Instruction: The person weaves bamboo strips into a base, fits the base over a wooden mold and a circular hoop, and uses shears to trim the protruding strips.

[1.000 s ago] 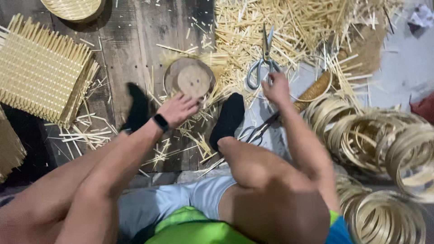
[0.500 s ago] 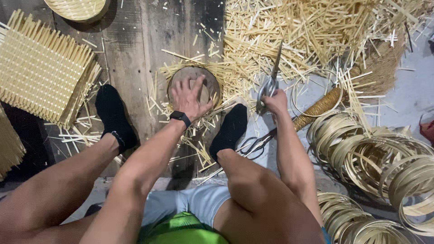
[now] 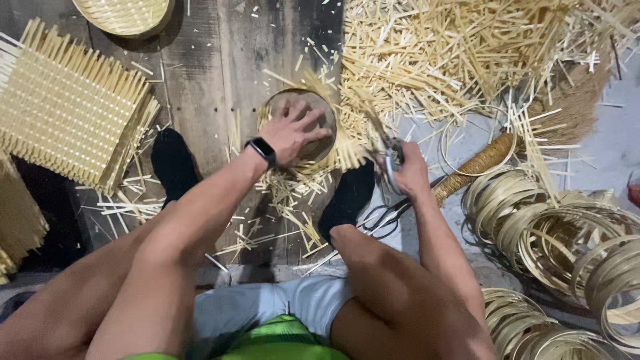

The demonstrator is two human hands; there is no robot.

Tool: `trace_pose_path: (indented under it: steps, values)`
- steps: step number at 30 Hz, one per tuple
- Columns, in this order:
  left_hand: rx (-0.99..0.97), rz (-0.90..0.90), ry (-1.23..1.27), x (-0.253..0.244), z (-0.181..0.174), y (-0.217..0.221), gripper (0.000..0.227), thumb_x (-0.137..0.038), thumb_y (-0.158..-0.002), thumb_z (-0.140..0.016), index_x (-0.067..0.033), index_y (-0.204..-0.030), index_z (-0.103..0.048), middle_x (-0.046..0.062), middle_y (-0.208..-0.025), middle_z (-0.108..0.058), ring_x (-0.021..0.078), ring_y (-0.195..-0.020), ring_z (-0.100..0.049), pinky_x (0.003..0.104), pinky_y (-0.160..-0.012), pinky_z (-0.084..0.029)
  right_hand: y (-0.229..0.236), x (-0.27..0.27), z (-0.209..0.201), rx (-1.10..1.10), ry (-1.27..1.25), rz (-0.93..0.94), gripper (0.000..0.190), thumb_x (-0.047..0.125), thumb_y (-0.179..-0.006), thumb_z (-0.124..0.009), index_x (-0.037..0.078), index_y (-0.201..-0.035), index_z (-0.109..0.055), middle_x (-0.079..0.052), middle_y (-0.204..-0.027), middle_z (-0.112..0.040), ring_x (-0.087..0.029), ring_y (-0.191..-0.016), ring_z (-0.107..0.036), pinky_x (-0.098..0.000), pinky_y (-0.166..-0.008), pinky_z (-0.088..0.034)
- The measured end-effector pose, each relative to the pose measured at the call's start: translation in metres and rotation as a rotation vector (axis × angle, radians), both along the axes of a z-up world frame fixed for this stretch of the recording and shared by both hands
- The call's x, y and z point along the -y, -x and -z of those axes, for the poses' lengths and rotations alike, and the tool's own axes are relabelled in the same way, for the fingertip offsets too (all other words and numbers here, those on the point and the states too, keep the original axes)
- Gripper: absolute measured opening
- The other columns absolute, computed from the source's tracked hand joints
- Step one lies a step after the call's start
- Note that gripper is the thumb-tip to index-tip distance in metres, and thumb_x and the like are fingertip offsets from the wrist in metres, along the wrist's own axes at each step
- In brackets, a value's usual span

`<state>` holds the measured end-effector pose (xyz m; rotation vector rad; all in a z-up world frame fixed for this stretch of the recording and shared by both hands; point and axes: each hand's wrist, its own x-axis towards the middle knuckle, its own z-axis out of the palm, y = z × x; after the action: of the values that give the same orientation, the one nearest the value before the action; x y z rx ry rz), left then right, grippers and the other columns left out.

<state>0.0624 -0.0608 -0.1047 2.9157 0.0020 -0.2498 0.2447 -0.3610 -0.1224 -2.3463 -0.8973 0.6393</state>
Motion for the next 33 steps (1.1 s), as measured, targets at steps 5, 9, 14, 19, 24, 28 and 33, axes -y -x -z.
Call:
trace_pose_path:
  steps: [5,9,14,19,24,28,33]
  values:
    - [-0.254,-0.767,0.285,0.046,-0.012,0.003,0.123,-0.052,-0.066,-0.093,0.0006,-0.153,-0.024,0.034,-0.153,-0.019,0.0528,-0.141,-0.018,0.072,-0.105,-0.023,-0.012,-0.039,-0.007,0.236,0.101,-0.222,0.061,0.045,-0.083,-0.079,0.001,-0.122,-0.064,-0.022,-0.115,-0.061,-0.041,-0.107,-0.057,-0.0502,-0.093,-0.048]
    - [0.172,-0.86,0.211,0.066,0.007,-0.006,0.115,-0.042,-0.069,-0.092,-0.0054,-0.157,-0.028,0.03,-0.155,-0.026,0.0521,-0.145,-0.023,0.067,-0.113,-0.027,-0.005,-0.069,-0.001,0.384,0.213,-0.296,0.058,0.045,-0.079,-0.078,-0.003,-0.109,-0.063,-0.024,-0.102,-0.061,-0.04,-0.095,-0.058,-0.05,-0.085,-0.05]
    - [0.142,-0.792,0.158,0.059,0.021,0.002,0.116,-0.038,-0.065,-0.093,-0.0087,-0.158,-0.029,0.03,-0.153,-0.028,0.0523,-0.141,-0.026,0.066,-0.113,-0.029,-0.014,-0.055,0.018,0.347,0.287,-0.246,0.041,0.038,-0.087,-0.074,0.003,-0.102,-0.062,-0.019,-0.096,-0.063,-0.038,-0.09,-0.063,-0.0507,-0.076,-0.052]
    - [0.126,-0.658,0.2,0.053,0.02,0.005,0.119,-0.035,-0.061,-0.095,-0.0096,-0.157,-0.029,0.028,-0.152,-0.03,0.0521,-0.141,-0.026,0.067,-0.109,-0.031,-0.024,-0.049,0.015,0.428,0.294,-0.28,0.03,0.033,-0.09,-0.072,0.007,-0.1,-0.064,-0.014,-0.095,-0.063,-0.033,-0.089,-0.063,-0.0495,-0.072,-0.052]
    - [0.078,-0.561,0.236,0.043,0.02,0.009,0.122,-0.034,-0.06,-0.095,-0.0101,-0.158,-0.028,0.029,-0.153,-0.029,0.0525,-0.142,-0.025,0.067,-0.109,-0.032,-0.015,-0.084,0.029,0.725,0.122,-0.303,0.052,0.049,-0.069,-0.077,0.003,-0.088,-0.064,-0.016,-0.085,-0.06,-0.032,-0.079,-0.061,-0.0465,-0.066,-0.054]
    - [0.076,-0.381,0.214,0.025,0.026,0.01,0.126,-0.034,-0.054,-0.096,-0.013,-0.158,-0.029,0.029,-0.151,-0.029,0.0508,-0.142,-0.027,0.067,-0.11,-0.031,-0.038,-0.059,0.051,0.461,0.349,-0.356,0.029,0.032,-0.099,-0.068,0.003,-0.105,-0.066,-0.015,-0.094,-0.059,-0.028,-0.084,-0.061,-0.0429,-0.066,-0.052]
    - [0.044,-0.312,0.283,0.017,0.025,0.015,0.123,-0.032,-0.059,-0.095,-0.015,-0.16,-0.028,0.027,-0.154,-0.029,0.0499,-0.144,-0.027,0.067,-0.113,-0.03,-0.043,-0.067,0.024,0.554,0.222,-0.389,0.044,0.045,-0.091,-0.075,0.002,-0.098,-0.065,-0.016,-0.091,-0.06,-0.031,-0.086,-0.061,-0.0456,-0.07,-0.052]
